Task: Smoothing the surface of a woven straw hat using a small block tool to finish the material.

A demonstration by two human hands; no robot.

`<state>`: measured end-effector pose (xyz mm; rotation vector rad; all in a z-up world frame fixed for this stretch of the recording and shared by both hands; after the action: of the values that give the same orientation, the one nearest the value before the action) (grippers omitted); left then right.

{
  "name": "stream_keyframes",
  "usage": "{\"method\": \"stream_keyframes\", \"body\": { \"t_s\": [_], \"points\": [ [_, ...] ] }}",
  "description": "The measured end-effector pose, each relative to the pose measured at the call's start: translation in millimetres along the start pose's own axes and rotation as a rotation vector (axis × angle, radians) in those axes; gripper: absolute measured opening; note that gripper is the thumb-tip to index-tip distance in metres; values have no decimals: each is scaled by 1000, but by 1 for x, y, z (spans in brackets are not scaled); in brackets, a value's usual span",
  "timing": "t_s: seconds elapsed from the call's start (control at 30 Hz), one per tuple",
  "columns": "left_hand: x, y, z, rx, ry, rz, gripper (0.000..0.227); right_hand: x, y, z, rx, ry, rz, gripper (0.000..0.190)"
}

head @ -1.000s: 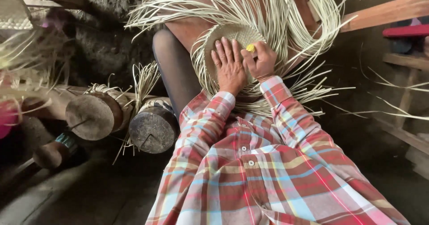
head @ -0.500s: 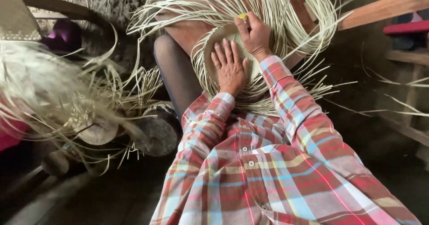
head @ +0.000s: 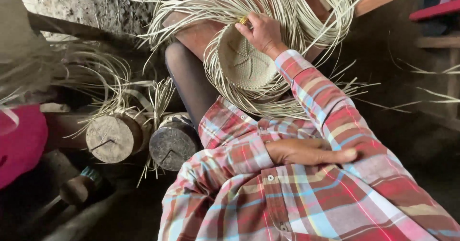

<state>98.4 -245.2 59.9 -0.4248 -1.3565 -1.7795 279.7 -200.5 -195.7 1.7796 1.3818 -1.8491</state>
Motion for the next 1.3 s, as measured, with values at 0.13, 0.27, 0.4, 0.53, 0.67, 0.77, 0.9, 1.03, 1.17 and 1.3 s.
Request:
{"method": "stream_keyframes", "body": {
  "t_s": [0.13,0.27,0.4,0.53,0.67,0.77,0.9,1.03,1.17,1.3],
  "points": [
    [20,-23,-32,203,144,939,67,2,1,1,-50,6,33,43],
    [11,-31,-41,406,185,1116,48,1,0,2,-23,-35,50,45],
    [-21,-37,-48,381,488,1098,74,6,7,3,-45,-50,65,45],
    [-64,-53,-18,599,720,772,31,4,7,3,-30,-41,2,52],
    [-134,-75,11,890,1349,127,21,13,14,4,-21,11,-104,59],
    [-203,-106,0,654,1776,-217,22,-1,7,10,-21,50,-153,56],
    [-223,-100,-33,-76,1794,-551,57,-8,1,11,-19,144,-222,50],
    [-228,-117,-56,-440,1844,-794,62,-10,-1,25,-5,148,-274,50],
    [-224,-110,-50,-553,1807,-864,61,-3,-1,55,36,122,-297,35],
    [-227,-113,-54,-535,1796,-878,66,-16,-1,68,-63,182,-136,32]
  ]
}}
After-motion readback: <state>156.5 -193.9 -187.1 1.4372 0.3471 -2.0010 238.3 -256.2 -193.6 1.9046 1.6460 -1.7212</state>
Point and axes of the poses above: each hand's wrist, its own z-axis away from the middle knuckle, its own x-axis out of the palm, y = z × x, the point moved 1 cm from there along -z, towards the middle knuckle, and after that the axes turned 7 degrees about -y, right-handed, at the moved point
